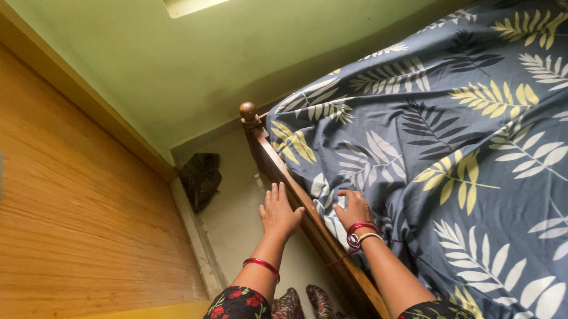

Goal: The person secures a patterned bedsheet onto a mattress by pulling the fabric over the corners and tucking the edges under the mattress.

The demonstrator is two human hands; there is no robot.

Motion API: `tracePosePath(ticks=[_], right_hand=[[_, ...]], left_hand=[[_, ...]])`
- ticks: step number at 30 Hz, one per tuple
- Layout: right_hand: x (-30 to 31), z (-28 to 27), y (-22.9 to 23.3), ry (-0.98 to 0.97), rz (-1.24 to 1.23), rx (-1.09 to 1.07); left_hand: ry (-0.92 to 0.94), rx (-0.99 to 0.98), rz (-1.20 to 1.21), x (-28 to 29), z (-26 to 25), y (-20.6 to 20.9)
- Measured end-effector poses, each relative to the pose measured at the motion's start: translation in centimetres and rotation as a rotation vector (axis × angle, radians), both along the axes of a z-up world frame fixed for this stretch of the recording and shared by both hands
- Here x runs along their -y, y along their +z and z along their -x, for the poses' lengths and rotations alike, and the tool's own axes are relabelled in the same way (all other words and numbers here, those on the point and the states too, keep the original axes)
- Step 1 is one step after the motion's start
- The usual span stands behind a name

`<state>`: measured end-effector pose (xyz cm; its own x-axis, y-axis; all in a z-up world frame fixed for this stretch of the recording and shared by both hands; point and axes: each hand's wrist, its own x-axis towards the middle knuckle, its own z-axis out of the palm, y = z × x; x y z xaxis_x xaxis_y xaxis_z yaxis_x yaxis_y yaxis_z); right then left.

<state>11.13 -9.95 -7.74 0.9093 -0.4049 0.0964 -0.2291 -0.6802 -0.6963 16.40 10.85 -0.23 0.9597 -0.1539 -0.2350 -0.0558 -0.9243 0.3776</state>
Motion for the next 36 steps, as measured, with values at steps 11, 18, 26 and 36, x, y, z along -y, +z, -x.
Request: tracePosePath(ticks=[11,18,26,36], right_hand=[[-2.2,-7.7,-3.9,-0.098,-0.062,-0.057],[-1.7,-16.3,-3.5,-0.145,-0.122,-0.113],[-1.6,-23.2,-1.6,-0.141,-0.13,-0.098],[-0.4,-26.1,-3.0,-0.277,-0.111,-0.199]], left_hand=[[-0.056,-0.065,-0.023,-2.7,-7.5,0.6],[-0.121,0.001,-0.009,-0.9,-16.9,1.5],[-0.175,0.104,0.011,0.8,-25.8,2.0],[-0.316,-0.059,-0.036,1.1,-30.8,0.8]])
